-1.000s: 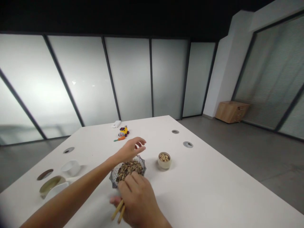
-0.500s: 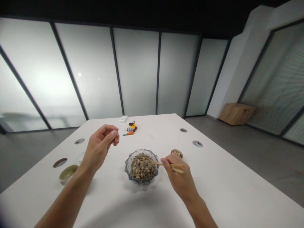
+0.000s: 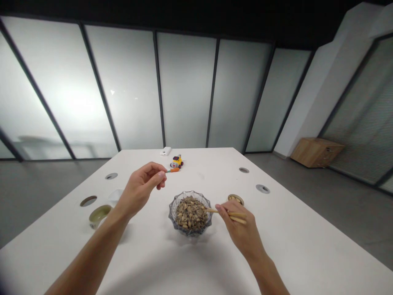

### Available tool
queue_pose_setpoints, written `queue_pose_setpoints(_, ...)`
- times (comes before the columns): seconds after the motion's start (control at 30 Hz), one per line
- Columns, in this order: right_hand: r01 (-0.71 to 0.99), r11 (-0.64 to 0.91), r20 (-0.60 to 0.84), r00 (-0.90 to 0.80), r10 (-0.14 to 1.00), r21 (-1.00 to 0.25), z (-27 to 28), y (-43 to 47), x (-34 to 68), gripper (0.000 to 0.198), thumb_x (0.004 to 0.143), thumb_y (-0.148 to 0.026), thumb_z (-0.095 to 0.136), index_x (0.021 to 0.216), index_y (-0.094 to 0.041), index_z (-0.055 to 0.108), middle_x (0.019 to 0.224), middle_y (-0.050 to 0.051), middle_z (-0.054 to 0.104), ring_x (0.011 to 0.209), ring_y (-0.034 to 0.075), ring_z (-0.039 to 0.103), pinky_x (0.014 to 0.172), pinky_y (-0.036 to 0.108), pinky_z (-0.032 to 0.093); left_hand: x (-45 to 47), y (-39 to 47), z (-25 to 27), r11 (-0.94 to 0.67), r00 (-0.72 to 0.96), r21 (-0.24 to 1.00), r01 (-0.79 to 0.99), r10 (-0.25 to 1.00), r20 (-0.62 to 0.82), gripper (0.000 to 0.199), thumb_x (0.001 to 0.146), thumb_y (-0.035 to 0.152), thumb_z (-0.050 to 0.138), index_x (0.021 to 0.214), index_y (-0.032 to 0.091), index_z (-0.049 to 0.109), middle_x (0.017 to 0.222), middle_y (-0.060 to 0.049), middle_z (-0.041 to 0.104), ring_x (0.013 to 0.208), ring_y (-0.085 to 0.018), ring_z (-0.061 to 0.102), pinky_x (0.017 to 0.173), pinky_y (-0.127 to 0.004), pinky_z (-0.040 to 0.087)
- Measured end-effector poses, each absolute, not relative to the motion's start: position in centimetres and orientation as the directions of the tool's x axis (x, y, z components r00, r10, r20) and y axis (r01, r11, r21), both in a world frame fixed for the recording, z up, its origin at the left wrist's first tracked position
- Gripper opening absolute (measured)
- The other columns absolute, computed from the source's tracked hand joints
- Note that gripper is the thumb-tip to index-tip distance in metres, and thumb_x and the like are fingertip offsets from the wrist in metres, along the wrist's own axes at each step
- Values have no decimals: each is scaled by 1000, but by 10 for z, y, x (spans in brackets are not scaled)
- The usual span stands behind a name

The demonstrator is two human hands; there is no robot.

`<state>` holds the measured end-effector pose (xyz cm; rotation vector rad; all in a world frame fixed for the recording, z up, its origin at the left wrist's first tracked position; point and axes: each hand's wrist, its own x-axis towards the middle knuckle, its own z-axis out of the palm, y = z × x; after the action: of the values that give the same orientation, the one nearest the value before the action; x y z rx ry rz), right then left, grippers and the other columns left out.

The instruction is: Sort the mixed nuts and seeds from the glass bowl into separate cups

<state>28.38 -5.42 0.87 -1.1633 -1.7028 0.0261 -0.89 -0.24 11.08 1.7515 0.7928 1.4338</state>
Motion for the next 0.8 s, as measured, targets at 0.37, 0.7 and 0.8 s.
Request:
queue_pose_setpoints(0.37, 961, 223, 927, 71, 368, -162, 32, -62, 333, 49, 111, -47, 52, 75, -19, 69, 71, 3, 71, 64, 17, 69, 63, 29, 48, -9, -1, 109, -557, 230, 828, 61, 815, 532, 16, 96, 34, 65, 92, 19, 68, 76, 2, 64, 68, -13, 61, 64, -26, 50)
queue_pose_setpoints(0.7, 926, 352, 960, 38, 277, -139, 26, -62, 311, 31, 109, -36, 58, 85, -19, 69, 78, 5, 71, 70, 19, 69, 67, 32, 55, -3, -3, 102, -545, 284, 806, 231, 830, 480, 17, 97, 36, 63, 98, 20, 69, 78, 0, 67, 73, -17, 63, 67, -28, 50)
queue_pose_setpoints(0.8, 814, 571, 966, -51, 254, -107, 17, -69, 283, 11, 105, -23, 63, 98, -22, 72, 93, 7, 73, 85, 22, 73, 78, 37, 60, 9, -17, 81, -561, 343, 757, 335, 821, 456, 13, 99, 29, 60, 103, 21, 69, 84, -2, 71, 76, -19, 67, 70, -30, 54)
